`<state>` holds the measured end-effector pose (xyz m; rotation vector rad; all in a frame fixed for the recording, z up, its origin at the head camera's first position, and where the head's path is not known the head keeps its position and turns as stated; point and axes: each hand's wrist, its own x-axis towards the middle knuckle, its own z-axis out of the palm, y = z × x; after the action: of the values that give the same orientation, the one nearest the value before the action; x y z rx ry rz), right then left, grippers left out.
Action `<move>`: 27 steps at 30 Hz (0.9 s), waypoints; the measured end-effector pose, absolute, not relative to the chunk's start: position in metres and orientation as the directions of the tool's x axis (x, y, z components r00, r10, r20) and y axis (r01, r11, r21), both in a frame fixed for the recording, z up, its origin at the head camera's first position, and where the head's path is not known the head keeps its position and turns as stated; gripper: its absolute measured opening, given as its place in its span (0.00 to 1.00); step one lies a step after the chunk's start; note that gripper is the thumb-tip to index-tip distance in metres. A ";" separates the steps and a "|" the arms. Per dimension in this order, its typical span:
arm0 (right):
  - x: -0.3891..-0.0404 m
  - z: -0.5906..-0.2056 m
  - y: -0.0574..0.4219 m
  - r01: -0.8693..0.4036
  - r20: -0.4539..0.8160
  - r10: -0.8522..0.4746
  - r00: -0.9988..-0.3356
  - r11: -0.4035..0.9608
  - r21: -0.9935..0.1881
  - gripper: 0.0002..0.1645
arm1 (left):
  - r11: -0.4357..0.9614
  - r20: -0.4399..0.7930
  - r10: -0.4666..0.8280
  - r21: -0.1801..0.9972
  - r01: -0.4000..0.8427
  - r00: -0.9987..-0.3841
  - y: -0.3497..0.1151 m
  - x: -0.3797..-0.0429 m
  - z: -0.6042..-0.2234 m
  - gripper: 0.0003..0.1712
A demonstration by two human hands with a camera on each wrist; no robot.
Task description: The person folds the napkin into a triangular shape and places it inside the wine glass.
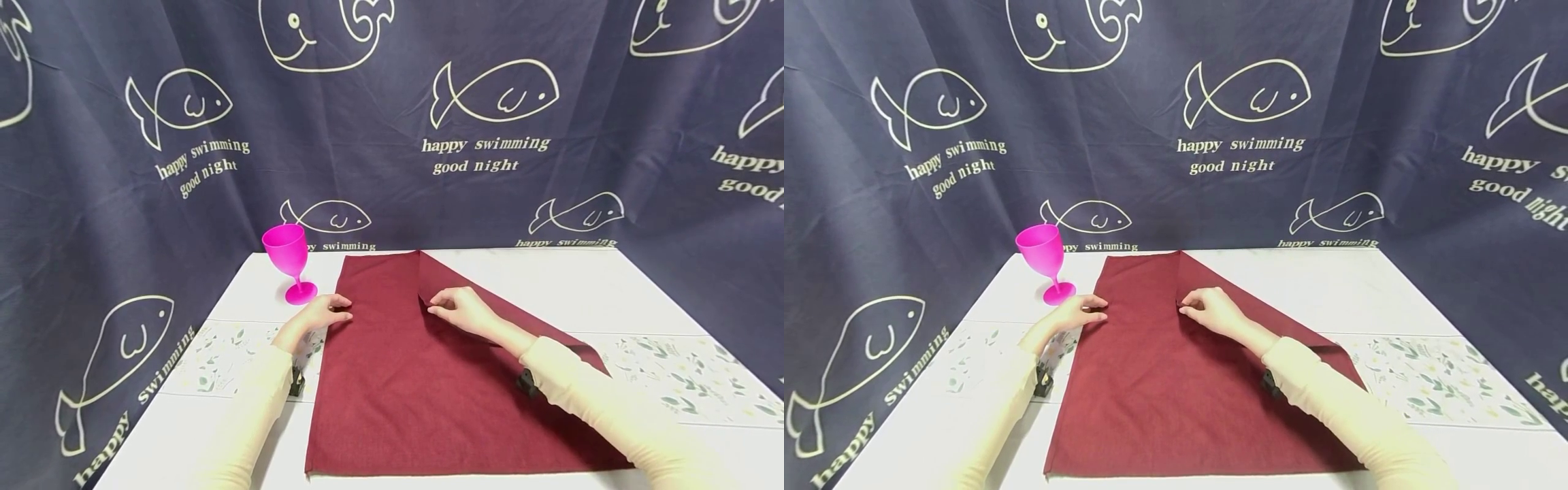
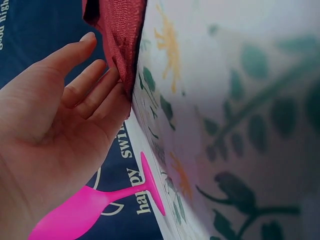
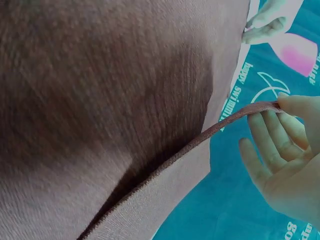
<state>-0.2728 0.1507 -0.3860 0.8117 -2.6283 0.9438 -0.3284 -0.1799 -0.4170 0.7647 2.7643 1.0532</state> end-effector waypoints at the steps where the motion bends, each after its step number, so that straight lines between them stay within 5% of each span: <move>1: -0.272 -0.387 0.150 -0.578 0.385 -0.431 -0.816 0.638 -0.509 0.07 | 0.639 0.093 0.480 0.643 0.421 -0.872 -0.180 -0.328 -0.417 0.22; 27: -0.270 -0.411 0.150 -0.723 0.355 -0.639 -0.682 0.519 -0.456 0.07 | 0.663 0.088 0.457 0.630 0.405 -0.885 -0.178 -0.326 -0.417 0.19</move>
<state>-0.2703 0.1497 -0.4111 1.1793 -2.6113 0.8860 -0.3265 -0.1777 -0.4173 0.7252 2.7933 1.0290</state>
